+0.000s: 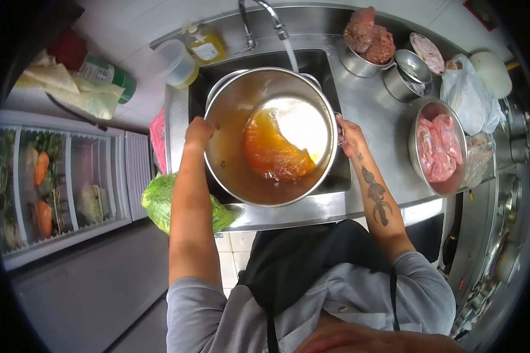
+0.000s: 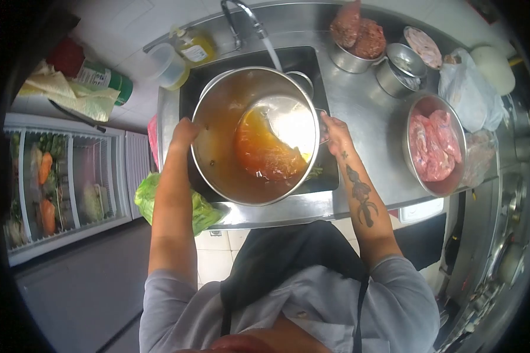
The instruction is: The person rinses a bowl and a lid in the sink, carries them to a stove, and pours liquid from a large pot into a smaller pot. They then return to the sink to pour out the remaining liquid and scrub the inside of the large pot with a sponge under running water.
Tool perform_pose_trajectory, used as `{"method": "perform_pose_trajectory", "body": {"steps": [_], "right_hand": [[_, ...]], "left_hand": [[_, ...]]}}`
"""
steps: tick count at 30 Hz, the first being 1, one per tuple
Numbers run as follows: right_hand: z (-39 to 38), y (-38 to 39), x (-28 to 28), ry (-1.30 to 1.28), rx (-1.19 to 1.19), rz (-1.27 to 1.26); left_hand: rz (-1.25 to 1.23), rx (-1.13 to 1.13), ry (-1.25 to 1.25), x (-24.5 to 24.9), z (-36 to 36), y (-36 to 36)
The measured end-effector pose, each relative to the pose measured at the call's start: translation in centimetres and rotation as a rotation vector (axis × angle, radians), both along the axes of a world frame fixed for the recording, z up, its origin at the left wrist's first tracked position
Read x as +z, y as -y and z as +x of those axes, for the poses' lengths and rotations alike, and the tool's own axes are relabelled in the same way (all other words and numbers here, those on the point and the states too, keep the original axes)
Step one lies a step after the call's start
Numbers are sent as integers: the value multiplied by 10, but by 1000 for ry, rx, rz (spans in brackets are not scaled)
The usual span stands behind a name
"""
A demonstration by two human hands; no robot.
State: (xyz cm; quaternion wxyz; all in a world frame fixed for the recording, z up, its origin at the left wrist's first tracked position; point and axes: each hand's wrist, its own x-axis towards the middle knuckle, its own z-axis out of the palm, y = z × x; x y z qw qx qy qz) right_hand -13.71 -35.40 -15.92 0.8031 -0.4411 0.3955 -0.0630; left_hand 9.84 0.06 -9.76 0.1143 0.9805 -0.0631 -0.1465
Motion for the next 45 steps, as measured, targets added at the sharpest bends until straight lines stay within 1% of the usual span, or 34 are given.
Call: {"method": "perform_pose_trajectory", "body": {"steps": [2,3,6,7,9,10,12,13,14,16,17,19,20,22,24,25,26,28,30,31,32,33,35,37,39,41,44,45], "right_hand": [[5,1,1,10,34,52],[6,-4,14,56,69,132],[17,-28,53,165,126,220],[21,-32,61,203,156,261],[32,-37,70,205,171,297],[34,-41,71,201,181,318],[34,-39,68,212,221,302],[34,-37,66,220,239,296],[34,-35,65,227,256,291],[36,-41,70,231,295,291],[37,-48,76,229,308,278],[42,-66,94,250,326,250],[45,-78,108,271,337,233],[50,-98,135,327,380,227],[50,-112,166,400,427,242],[49,-119,182,436,455,222],[48,-128,200,441,464,186],[38,-147,233,454,479,120],[30,-156,253,482,495,99],[27,-160,263,495,503,92],[23,-163,272,507,509,84],[20,-164,280,503,519,70],[16,-168,294,531,513,65],[14,-172,303,556,495,36],[11,-173,309,577,487,45],[11,-176,311,581,499,31],[12,-183,312,557,513,3],[14,-186,313,552,521,-12]], "left_hand": [[-99,73,105,-50,7,-25],[-67,114,-2,-55,10,-30],[36,245,32,-73,5,-39],[-39,253,-128,-76,8,-36],[-82,299,-148,-103,-2,-27],[-73,378,-117,-94,-25,-19],[-60,536,-50,-60,-69,-8],[-9,552,-65,-85,-68,-18],[43,566,-82,-136,-66,-29],[63,493,-175,-208,-66,-53],[26,405,-245,-231,-63,-69],[154,105,-311,-243,-55,-88],[311,-104,-308,-242,-51,-91],[7,240,-320,-243,-54,-88],[-936,1313,-263,-247,-66,-51],[-926,1244,-309,-264,-63,-47],[-904,1070,-376,-250,-70,-46],[-842,718,-490,-190,-90,-45],[-601,516,-634,-156,-91,-25],[-478,410,-698,-147,-91,-15],[-615,353,-700,-161,-92,-8],[-753,290,-700,-189,-93,-1],[-957,261,-672,-195,-100,12],[-1097,328,-609,-192,-103,30],[-1181,351,-612,-178,-102,35],[-1208,338,-693,-172,-97,35],[-778,171,-653,-169,-88,40],[-878,218,-610,-169,-92,40]]}}
